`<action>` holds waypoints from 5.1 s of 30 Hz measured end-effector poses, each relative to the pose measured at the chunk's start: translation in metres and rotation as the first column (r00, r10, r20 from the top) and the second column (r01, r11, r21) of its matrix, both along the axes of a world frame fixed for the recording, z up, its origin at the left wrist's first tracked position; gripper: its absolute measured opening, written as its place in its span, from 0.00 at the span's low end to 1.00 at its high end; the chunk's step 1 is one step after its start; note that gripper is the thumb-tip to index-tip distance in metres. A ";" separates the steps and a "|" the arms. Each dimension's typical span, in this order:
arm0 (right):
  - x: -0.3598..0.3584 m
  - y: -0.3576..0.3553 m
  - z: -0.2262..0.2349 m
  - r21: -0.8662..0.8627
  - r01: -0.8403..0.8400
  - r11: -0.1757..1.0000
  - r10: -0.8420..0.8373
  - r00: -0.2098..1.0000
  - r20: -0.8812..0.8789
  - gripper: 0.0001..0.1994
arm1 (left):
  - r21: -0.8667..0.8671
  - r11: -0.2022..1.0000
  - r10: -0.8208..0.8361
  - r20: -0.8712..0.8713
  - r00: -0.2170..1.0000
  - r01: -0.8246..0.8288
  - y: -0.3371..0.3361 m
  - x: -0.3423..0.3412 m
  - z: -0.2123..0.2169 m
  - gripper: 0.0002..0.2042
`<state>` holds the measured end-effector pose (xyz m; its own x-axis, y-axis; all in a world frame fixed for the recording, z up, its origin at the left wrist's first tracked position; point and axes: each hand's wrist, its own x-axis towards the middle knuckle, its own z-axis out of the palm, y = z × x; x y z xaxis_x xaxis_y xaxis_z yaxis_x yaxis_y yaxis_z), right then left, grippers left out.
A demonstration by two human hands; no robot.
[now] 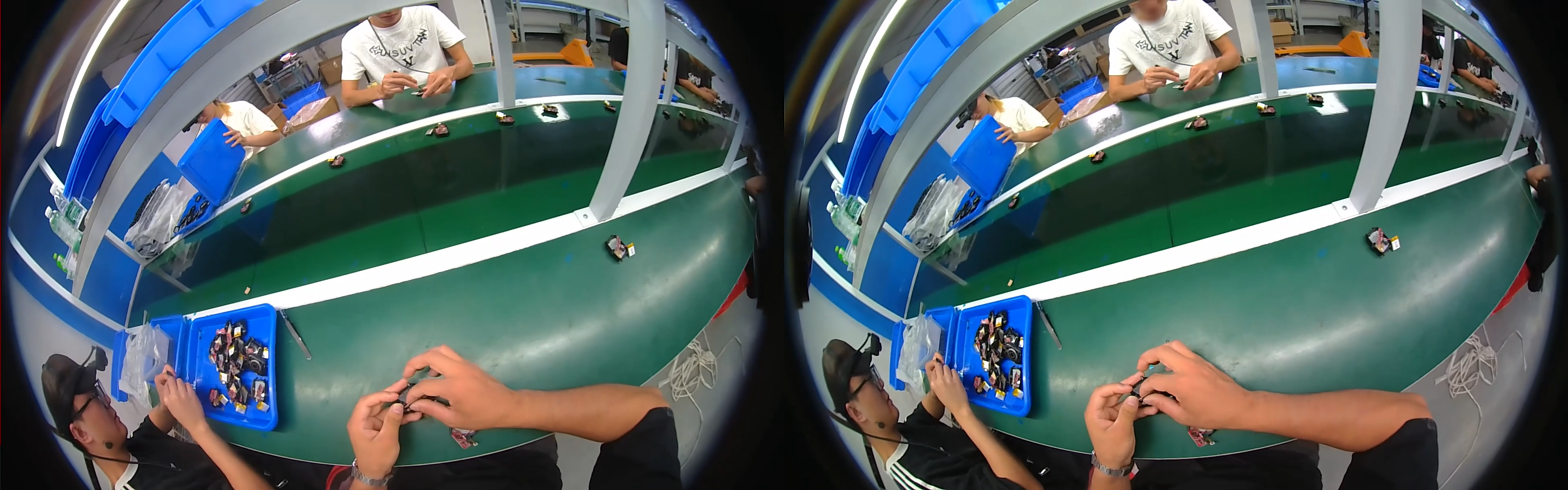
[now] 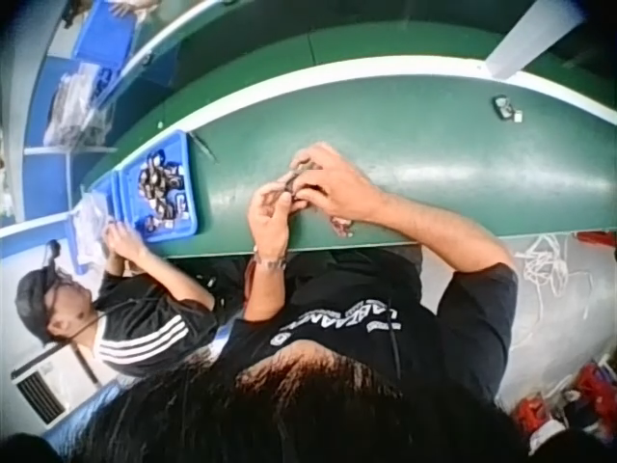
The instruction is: Assembling small electronic components on a production line bench.
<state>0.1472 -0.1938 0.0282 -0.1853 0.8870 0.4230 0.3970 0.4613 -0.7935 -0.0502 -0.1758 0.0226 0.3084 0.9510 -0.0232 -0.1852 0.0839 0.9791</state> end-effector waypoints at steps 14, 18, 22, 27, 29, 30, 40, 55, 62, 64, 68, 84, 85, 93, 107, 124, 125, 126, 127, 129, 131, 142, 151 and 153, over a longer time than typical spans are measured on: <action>-0.009 0.000 -0.014 -0.118 -0.116 0.986 0.101 0.987 -0.125 0.06 | 0.498 0.864 0.258 -0.559 0.788 0.070 -0.011 -0.001 0.021 0.05; -0.008 0.001 -0.017 -0.185 -0.135 0.973 0.120 0.989 -0.086 0.06 | 0.505 0.858 0.263 -0.588 0.765 0.092 -0.010 -0.004 0.022 0.05; -0.007 0.001 -0.016 -0.221 -0.143 0.965 0.126 0.988 -0.090 0.07 | 0.512 0.852 0.283 -0.630 0.723 0.113 -0.011 -0.005 0.020 0.05; -0.010 -0.001 -0.015 -0.170 -0.113 0.979 0.093 0.988 -0.119 0.06 | 0.557 0.829 0.324 -0.555 0.766 0.052 -0.012 -0.002 0.018 0.05; -0.010 0.001 -0.017 -0.153 -0.117 0.981 0.101 0.989 -0.111 0.06 | 0.547 0.835 0.330 -0.592 0.735 0.065 -0.012 -0.003 0.018 0.05; -0.009 0.000 -0.018 -0.173 -0.098 0.980 0.082 0.992 -0.096 0.06 | 0.552 0.832 0.342 -0.590 0.731 0.056 -0.011 -0.002 0.019 0.05; -0.007 -0.001 -0.015 -0.224 -0.101 0.969 0.089 0.994 -0.066 0.07 | 0.580 0.805 0.326 -0.609 0.723 0.125 -0.011 -0.004 0.020 0.06; -0.006 -0.003 -0.011 -0.257 -0.076 0.963 0.085 0.996 0.025 0.07 | 0.628 0.774 0.401 -0.590 0.700 0.085 -0.010 0.001 0.006 0.06; -0.006 -0.004 -0.011 -0.235 -0.073 0.969 0.079 0.997 0.016 0.06 | 0.646 0.757 0.395 -0.571 0.719 0.098 -0.006 -0.003 -0.002 0.06; -0.007 -0.002 -0.010 -0.222 -0.078 0.972 0.081 0.997 0.002 0.05 | 0.655 0.747 0.389 -0.567 0.726 0.111 -0.006 -0.003 -0.001 0.06; -0.005 0.000 -0.007 -0.193 -0.096 0.976 0.100 0.995 0.011 0.05 | 0.638 0.763 0.390 -0.580 0.715 0.101 -0.005 -0.003 0.004 0.05; 0.002 0.003 -0.001 -0.273 -0.124 0.954 0.108 0.992 -0.072 0.04 | 0.309 0.951 0.155 -0.435 0.887 -0.014 0.004 -0.015 -0.004 0.06; 0.002 0.004 -0.002 -0.261 -0.123 0.957 0.104 0.991 -0.088 0.05 | 0.309 0.951 0.139 -0.438 0.888 0.004 0.006 -0.015 -0.004 0.06; -0.001 0.007 -0.005 -0.201 -0.145 0.969 0.134 0.989 -0.068 0.05 | 0.329 0.942 0.113 -0.503 0.857 0.069 0.004 -0.016 0.004 0.06; -0.008 -0.001 0.010 -0.197 -0.043 0.979 0.048 0.999 0.020 0.06 | 0.420 0.902 0.109 -0.451 0.886 0.103 0.001 -0.016 0.002 0.05; -0.007 0.003 -0.001 -0.184 -0.014 0.983 0.024 0.998 0.051 0.06 | 0.559 0.820 0.207 -0.486 0.849 0.120 0.002 -0.012 -0.002 0.06; -0.007 0.003 -0.001 -0.184 -0.011 0.983 0.021 0.998 0.053 0.06 | 0.560 0.820 0.209 -0.486 0.848 0.119 0.001 -0.011 -0.002 0.06; -0.008 0.003 -0.002 -0.183 -0.009 0.983 0.020 0.998 0.055 0.06 | 0.562 0.820 0.218 -0.481 0.849 0.109 0.000 -0.011 -0.001 0.06; -0.009 0.002 -0.001 -0.183 -0.012 0.983 0.022 0.998 0.054 0.06 | 0.565 0.820 0.227 -0.477 0.849 0.098 -0.001 -0.011 0.000 0.06; -0.010 0.001 -0.001 -0.192 -0.013 0.981 0.024 0.998 0.055 0.06 | 0.547 0.833 0.228 -0.483 0.845 0.088 -0.003 -0.012 0.002 0.06; -0.010 0.000 -0.001 -0.186 -0.024 0.982 0.035 0.998 0.055 0.06 | 0.530 0.844 0.227 -0.488 0.843 0.080 -0.005 -0.012 0.004 0.06; 0.001 0.008 0.003 -0.213 -0.243 0.946 0.257 0.966 0.039 0.05 | 0.427 0.904 0.226 -0.446 0.866 -0.016 0.005 -0.020 0.007 0.04; 0.022 0.037 0.008 0.038 0.287 0.957 -0.287 0.929 0.235 0.12 | 0.303 0.928 0.314 -0.329 0.890 -0.215 0.020 -0.092 -0.017 0.03; 0.027 0.035 -0.001 0.088 0.324 0.942 -0.335 0.888 0.316 0.12 | 0.263 0.936 0.309 -0.305 0.901 -0.232 0.022 -0.103 -0.019 0.02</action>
<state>0.1742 -0.1584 0.0268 -0.0154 0.9078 0.4192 0.7612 0.2825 -0.5838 -0.1534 -0.1540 0.0032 0.0488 0.9896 0.1350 0.1725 -0.1415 0.9748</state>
